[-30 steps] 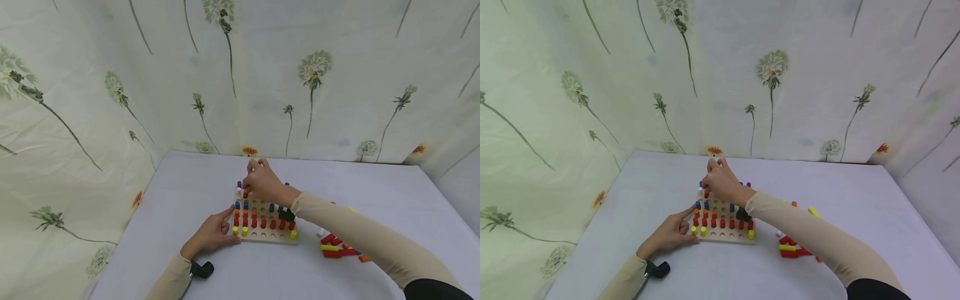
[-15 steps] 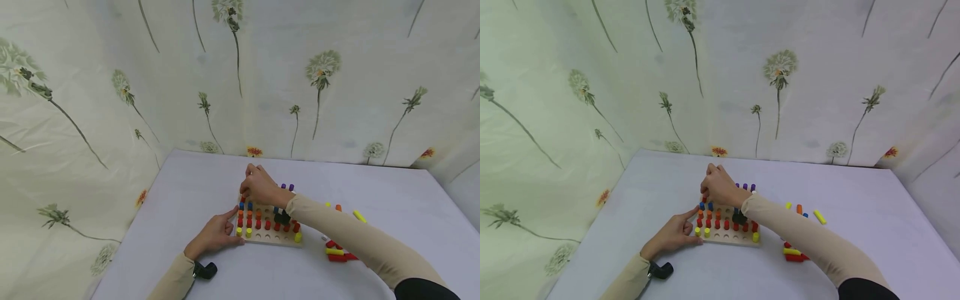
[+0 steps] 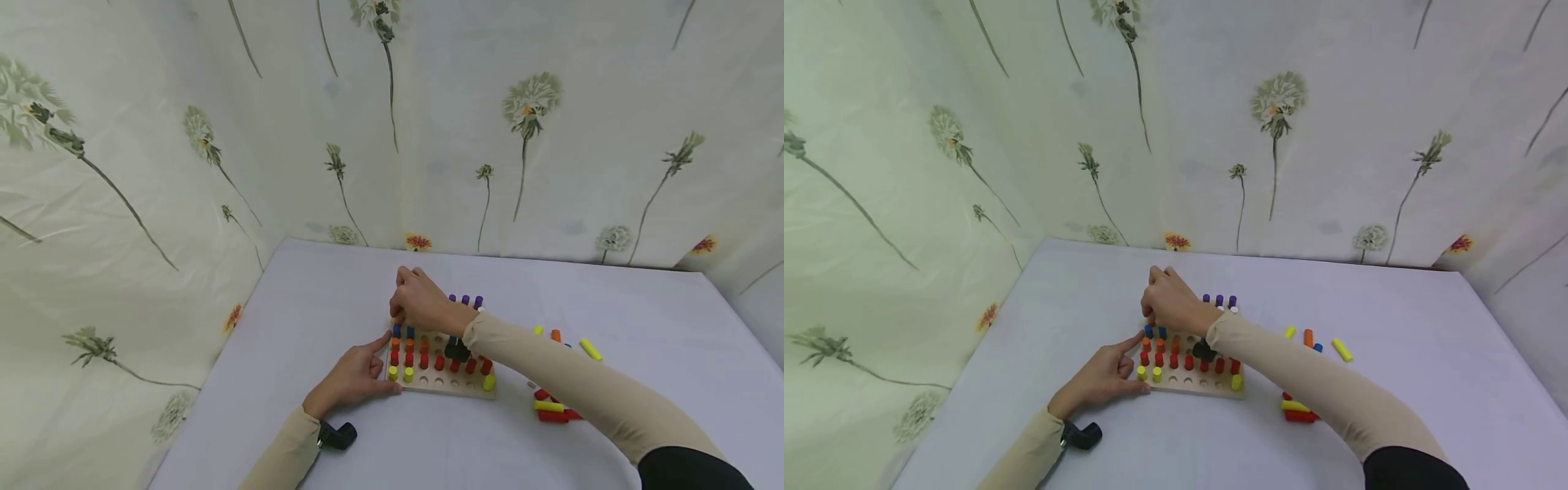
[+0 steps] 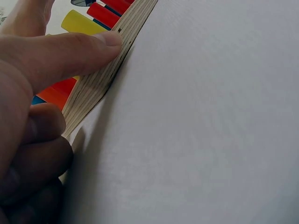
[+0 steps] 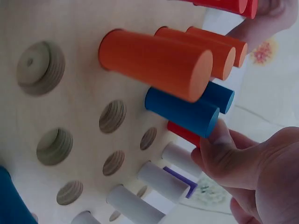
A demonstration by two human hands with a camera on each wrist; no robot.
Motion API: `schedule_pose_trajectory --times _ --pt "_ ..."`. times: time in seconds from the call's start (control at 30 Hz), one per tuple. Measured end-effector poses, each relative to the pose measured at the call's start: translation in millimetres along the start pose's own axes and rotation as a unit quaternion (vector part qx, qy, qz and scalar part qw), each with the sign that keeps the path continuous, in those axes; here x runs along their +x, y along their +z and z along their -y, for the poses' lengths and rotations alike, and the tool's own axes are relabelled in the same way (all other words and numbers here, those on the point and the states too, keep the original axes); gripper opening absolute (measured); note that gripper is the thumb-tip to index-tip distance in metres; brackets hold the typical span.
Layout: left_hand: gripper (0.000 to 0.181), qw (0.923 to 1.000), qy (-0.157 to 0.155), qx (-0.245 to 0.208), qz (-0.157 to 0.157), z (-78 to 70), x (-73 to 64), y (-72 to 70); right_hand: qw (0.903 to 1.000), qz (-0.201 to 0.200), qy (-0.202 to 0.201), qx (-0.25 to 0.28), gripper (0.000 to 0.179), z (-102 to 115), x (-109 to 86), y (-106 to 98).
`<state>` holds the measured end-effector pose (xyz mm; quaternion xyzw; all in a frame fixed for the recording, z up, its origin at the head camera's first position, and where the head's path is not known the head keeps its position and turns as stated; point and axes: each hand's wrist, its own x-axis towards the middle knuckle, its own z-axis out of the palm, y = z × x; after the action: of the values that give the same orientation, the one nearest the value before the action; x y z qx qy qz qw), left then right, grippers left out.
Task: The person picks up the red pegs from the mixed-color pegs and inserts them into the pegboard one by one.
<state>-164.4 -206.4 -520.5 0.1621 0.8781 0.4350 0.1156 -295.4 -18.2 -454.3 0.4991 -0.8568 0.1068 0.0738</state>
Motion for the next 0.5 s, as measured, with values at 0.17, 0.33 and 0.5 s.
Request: schedule_pose_trajectory --times 0.17,0.33,0.5 --pt "0.100 1.0000 -0.001 0.001 0.003 -0.5 1.2 0.9 0.9996 0.027 0.005 0.001 0.007 -1.1 -0.4 -3.1" --pt "0.101 1.0000 0.005 -0.002 -0.001 -0.6 1.7 1.3 0.9987 0.048 0.020 0.002 0.005 -0.6 -2.2 -6.3" --pt "0.101 1.0000 0.003 -0.001 -0.001 -0.5 1.9 1.1 0.9964 0.071 0.041 0.021 0.015 0.6 -7.1 -17.6"
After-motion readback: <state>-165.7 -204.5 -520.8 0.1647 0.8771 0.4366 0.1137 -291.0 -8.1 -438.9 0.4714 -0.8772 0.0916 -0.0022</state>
